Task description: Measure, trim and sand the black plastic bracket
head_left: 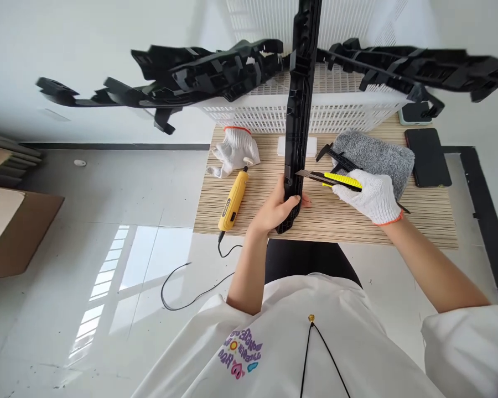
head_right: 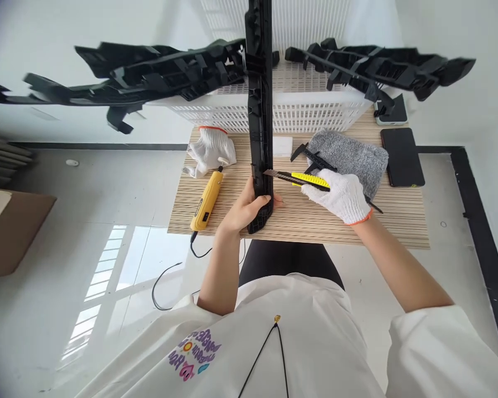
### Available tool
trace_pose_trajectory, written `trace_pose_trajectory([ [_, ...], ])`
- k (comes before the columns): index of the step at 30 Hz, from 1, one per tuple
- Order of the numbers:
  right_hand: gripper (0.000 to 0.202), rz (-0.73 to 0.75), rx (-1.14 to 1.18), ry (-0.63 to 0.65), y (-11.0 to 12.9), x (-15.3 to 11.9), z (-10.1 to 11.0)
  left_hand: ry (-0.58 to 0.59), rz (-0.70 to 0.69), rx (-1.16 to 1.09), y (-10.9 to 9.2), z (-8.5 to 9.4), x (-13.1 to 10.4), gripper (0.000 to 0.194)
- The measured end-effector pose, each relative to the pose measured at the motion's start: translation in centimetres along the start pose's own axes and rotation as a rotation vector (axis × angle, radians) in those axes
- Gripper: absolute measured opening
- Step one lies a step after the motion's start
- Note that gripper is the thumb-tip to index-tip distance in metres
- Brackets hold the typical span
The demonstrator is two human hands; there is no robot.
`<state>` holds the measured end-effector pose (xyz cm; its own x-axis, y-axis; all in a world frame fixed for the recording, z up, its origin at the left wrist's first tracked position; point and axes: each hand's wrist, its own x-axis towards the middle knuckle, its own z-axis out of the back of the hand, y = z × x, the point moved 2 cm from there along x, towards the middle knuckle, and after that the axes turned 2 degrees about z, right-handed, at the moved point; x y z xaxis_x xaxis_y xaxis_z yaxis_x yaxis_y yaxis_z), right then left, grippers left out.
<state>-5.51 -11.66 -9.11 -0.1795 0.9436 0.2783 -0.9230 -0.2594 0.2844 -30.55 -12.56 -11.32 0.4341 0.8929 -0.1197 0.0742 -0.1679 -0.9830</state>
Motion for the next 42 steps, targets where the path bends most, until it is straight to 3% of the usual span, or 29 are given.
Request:
trace_pose_trajectory([
  [5, 0.059, -0.121, -0.007, -0.023, 0.3, 0.1, 0.0, 0.001, -0.081, 0.109, 0.0, 0.1, 0.1, 0.039],
  [11, 0.057, -0.256, 0.016, -0.030, 0.3, 0.4, -0.3, -0.023, -0.190, 0.296, 0.7, 0.4, 0.6, 0.068],
  [20, 0.056, -0.352, 0.085, -0.032, 0.9, 0.8, -0.5, -0.143, -0.143, 0.149, 0.6, 0.3, 0.9, 0.061],
  [24, 0.054, -0.366, 0.083, -0.018, 1.1, 0.7, -0.2, -0.175, -0.093, 0.043, 0.2, -0.3, 0.6, 0.067],
  [32, 0.053, -0.332, 0.132, -0.020, 1.2, 0.9, 0.1, -0.254, -0.027, 0.040, 0.1, -0.2, 0.7, 0.047],
  [42, 0.055, -0.304, 0.219, -0.014, 1.0, 1.3, 0.1, -0.228, -0.058, 0.073, 0.0, -0.2, 0.8, 0.043],
])
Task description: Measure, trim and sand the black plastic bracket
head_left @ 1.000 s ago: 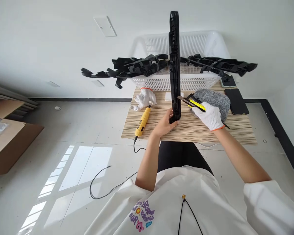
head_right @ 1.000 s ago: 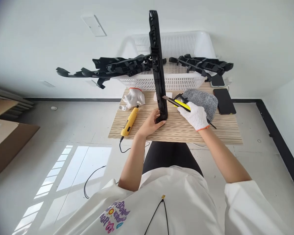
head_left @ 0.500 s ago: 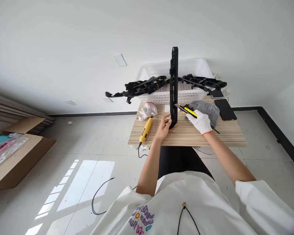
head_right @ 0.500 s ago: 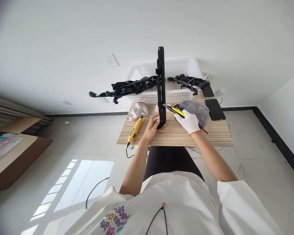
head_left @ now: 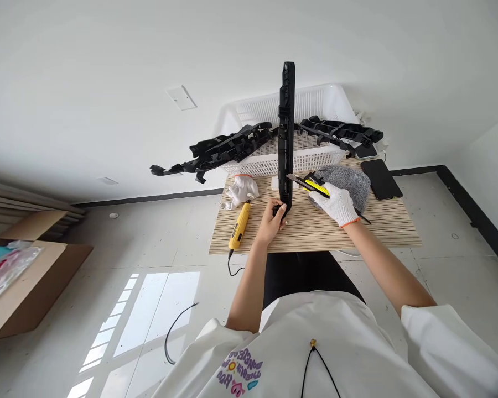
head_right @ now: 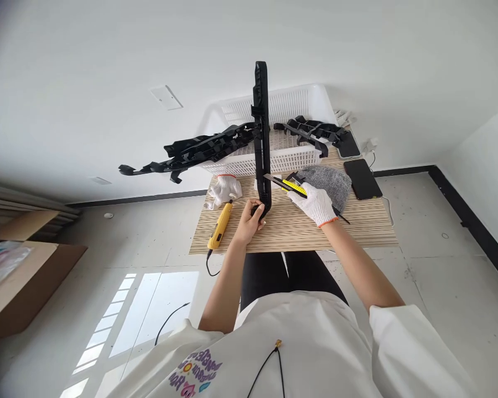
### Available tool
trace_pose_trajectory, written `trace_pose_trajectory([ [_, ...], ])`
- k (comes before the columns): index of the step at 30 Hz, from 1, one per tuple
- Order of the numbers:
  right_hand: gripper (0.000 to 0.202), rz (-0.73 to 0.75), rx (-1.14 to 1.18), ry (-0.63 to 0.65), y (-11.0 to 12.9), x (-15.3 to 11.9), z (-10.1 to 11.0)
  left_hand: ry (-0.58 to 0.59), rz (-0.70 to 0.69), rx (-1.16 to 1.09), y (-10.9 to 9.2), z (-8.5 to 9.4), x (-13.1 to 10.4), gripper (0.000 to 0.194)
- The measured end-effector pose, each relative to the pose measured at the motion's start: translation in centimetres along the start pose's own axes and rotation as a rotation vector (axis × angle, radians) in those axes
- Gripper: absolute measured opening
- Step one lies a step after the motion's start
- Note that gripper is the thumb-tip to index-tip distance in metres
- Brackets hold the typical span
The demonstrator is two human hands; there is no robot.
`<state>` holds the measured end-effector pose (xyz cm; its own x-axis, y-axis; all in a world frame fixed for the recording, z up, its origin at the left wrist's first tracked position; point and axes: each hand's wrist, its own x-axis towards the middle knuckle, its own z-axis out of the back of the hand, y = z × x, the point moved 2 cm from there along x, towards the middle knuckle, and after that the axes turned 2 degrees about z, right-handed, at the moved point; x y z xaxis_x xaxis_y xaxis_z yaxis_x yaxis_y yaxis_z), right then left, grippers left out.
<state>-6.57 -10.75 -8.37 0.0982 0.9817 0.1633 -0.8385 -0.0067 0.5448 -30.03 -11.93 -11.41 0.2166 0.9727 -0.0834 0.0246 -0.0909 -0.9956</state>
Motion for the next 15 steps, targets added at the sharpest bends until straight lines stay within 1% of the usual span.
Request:
trace_pose_trajectory([
  [3, 0.052, 0.011, 0.022, 0.031, -0.3, 0.2, -0.1, -0.005, -0.016, 0.083, -0.1, 0.1, -0.4, 0.040],
  [5, 0.050, 0.029, 0.049, 0.054, -0.5, 0.0, 0.1, -0.028, -0.061, 0.185, -0.5, 0.2, -0.8, 0.039],
  [6, 0.049, 0.055, 0.068, 0.061, -0.7, -0.1, 0.2, -0.046, -0.094, 0.234, -0.8, 0.3, -1.1, 0.040],
  [8, 0.047, 0.154, 0.103, 0.088, -0.9, -0.7, 0.4, -0.071, -0.151, 0.291, -1.2, 0.4, -1.6, 0.042],
  [10, 0.044, 0.280, 0.110, 0.159, -1.1, -1.5, 0.5, -0.069, -0.176, 0.286, -1.5, 0.5, -2.0, 0.042],
  [12, 0.045, 0.344, 0.081, 0.196, -1.3, -2.2, 0.6, -0.029, -0.161, 0.223, -1.4, 0.4, -2.2, 0.041],
  [15, 0.047, 0.274, 0.052, 0.100, -1.5, -2.8, 0.8, 0.058, -0.135, 0.101, -1.1, 0.3, -2.4, 0.038],
])
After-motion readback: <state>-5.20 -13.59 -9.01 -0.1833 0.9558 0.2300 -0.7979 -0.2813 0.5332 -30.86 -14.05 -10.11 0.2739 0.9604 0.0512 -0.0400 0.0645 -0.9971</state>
